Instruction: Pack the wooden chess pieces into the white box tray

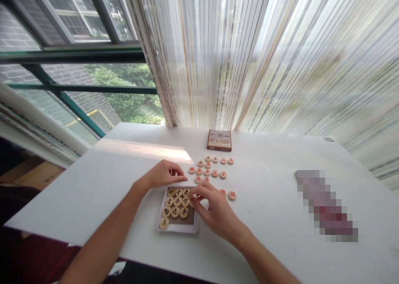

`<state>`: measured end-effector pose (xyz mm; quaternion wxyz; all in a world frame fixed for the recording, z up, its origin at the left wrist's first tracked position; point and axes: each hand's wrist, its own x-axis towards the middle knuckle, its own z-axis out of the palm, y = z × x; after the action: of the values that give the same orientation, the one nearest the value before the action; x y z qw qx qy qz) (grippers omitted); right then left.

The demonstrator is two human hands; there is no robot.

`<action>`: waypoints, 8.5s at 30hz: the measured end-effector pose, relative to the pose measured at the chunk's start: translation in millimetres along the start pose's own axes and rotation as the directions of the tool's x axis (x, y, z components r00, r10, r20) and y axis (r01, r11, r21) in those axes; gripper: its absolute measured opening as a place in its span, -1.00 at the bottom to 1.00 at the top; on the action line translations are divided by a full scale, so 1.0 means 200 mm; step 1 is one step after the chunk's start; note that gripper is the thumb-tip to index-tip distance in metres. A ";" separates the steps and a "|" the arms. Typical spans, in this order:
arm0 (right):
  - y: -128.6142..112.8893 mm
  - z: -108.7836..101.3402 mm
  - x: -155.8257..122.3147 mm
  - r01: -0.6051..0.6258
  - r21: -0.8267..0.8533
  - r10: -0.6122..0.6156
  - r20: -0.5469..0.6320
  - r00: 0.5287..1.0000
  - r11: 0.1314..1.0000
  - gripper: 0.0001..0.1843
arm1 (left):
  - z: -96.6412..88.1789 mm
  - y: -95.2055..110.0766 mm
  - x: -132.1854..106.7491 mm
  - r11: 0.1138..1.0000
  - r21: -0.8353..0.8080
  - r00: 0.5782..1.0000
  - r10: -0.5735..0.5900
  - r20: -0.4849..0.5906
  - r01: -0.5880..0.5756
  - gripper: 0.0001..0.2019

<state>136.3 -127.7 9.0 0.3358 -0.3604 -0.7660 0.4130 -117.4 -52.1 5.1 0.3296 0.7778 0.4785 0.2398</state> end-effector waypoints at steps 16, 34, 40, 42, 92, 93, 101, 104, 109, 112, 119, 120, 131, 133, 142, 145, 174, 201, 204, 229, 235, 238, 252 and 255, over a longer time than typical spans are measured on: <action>-0.03 0.00 -0.03 -0.040 -0.232 0.099 0.245 0.964 0.972 -0.90 | -0.01 0.00 -0.01 0.991 -0.079 0.970 -0.092 0.226 0.113 -0.66; -0.06 -0.03 -0.03 0.069 -0.302 0.041 0.343 0.938 0.951 -0.82 | -0.01 0.01 -0.01 0.993 -0.059 0.969 -0.090 0.231 0.106 -0.62; -0.02 -0.05 -0.01 0.081 -0.348 -0.012 0.194 0.981 0.934 -0.81 | -0.01 0.01 -0.01 0.996 -0.045 0.973 -0.062 0.222 0.074 -0.60; 0.01 -0.06 0.00 0.089 -0.353 -0.049 0.121 0.991 0.931 -0.78 | -0.01 0.01 -0.01 0.998 -0.037 0.977 -0.051 0.205 0.060 -0.59; 0.54 -0.42 0.14 -0.267 0.081 0.226 -0.786 0.576 0.960 -0.57 | 0.09 0.09 0.33 0.984 0.174 0.998 0.050 -0.025 -0.045 -0.68; 0.53 -0.42 0.14 -0.264 0.081 0.225 -0.783 0.580 0.961 -0.57 | 0.09 0.08 0.36 0.980 0.194 0.999 0.033 -0.002 -0.032 -0.66; 0.52 -0.40 0.16 -0.264 0.074 0.221 -0.775 0.592 0.962 -0.57 | 0.09 0.03 0.46 0.954 0.299 0.997 -0.057 0.055 0.038 -0.64; 0.52 -0.40 0.16 -0.287 0.066 0.224 -0.795 0.564 0.956 -0.56 | 0.07 0.00 0.45 0.947 0.314 0.997 -0.074 0.017 0.065 -0.65; 0.51 -0.40 0.16 -0.308 0.052 0.222 -0.805 0.550 0.950 -0.57 | 0.05 -0.01 0.42 0.944 0.324 0.998 -0.064 -0.001 0.061 -0.57; 0.49 -0.39 0.17 -0.314 0.041 0.220 -0.801 0.557 0.948 -0.58 | 0.07 0.00 0.42 0.943 0.329 0.999 -0.037 -0.014 0.040 -0.61; 0.49 -0.39 0.16 -0.320 0.014 0.204 -0.796 0.570 0.947 -0.57 | 0.07 0.00 0.44 0.955 0.296 0.997 -0.005 -0.081 0.029 -0.69; 0.50 -0.39 0.17 -0.320 0.009 0.200 -0.796 0.572 0.947 -0.57 | 0.06 0.00 0.43 0.960 0.279 0.996 -0.004 -0.091 0.029 -0.68; 0.30 -0.27 0.12 -0.151 -0.099 0.050 -0.654 0.754 0.984 -0.70 | 0.09 0.18 0.19 0.988 0.010 0.980 0.152 -0.128 -0.152 -0.70; 0.23 -0.21 0.10 -0.085 -0.100 0.017 -0.549 0.836 0.991 -0.71 | 0.13 0.23 0.13 0.983 -0.021 0.976 0.179 -0.128 -0.183 -0.70; 0.12 -0.06 0.05 0.091 0.039 -0.077 -0.275 0.958 0.995 -0.88 | 0.21 0.23 -0.01 0.944 -0.244 0.974 0.203 -0.097 -0.221 -0.71; 0.13 -0.05 0.05 0.091 0.078 -0.067 -0.273 0.960 0.993 -0.89 | 0.21 0.21 -0.01 0.937 -0.285 0.979 0.186 -0.079 -0.200 -0.69; 0.15 -0.03 0.04 0.124 0.090 -0.093 -0.287 0.953 0.988 -0.79 | 0.18 0.23 -0.02 0.903 -0.410 0.992 0.120 -0.050 -0.130 -0.68; 0.15 -0.04 0.04 0.142 0.073 -0.115 -0.292 0.950 0.987 -0.82 | 0.17 0.22 -0.01 0.915 -0.369 0.987 0.150 -0.060 -0.161 -0.73; 0.16 -0.03 0.04 0.137 0.096 -0.103 -0.294 0.950 0.986 -0.82 | 0.17 0.22 -0.01 0.913 -0.373 0.986 0.155 -0.059 -0.166 -0.72; 0.16 -0.03 0.04 0.079 0.093 -0.049 -0.287 0.957 0.993 -0.85 | 0.19 0.21 -0.01 0.919 -0.348 0.983 0.182 -0.042 -0.185 -0.72; 0.16 -0.02 0.04 -0.018 0.101 0.050 -0.316 0.947 0.995 -0.81 | 0.21 0.21 -0.01 0.921 -0.339 0.980 0.196 -0.021 -0.191 -0.76; 0.16 -0.02 0.05 -0.053 0.133 0.094 -0.323 0.942 0.990 -0.77 | 0.22 0.21 -0.01 0.918 -0.347 0.979 0.201 -0.008 -0.192 -0.77; 0.16 -0.03 0.05 -0.034 0.086 0.062 -0.346 0.936 0.996 -0.73 | 0.22 0.22 -0.01 0.918 -0.354 0.981 0.194 0.012 -0.177 -0.74; 0.16 -0.03 0.04 -0.025 0.087 0.053 -0.337 0.940 0.996 -0.75 | 0.22 0.21 -0.01 0.925 -0.335 0.982 0.191 0.003 -0.179 -0.74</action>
<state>145.9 -105.2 -14.5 0.4687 -0.4274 -0.6721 0.3821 -63.5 -80.2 7.6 0.4408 0.7566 0.3494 0.3335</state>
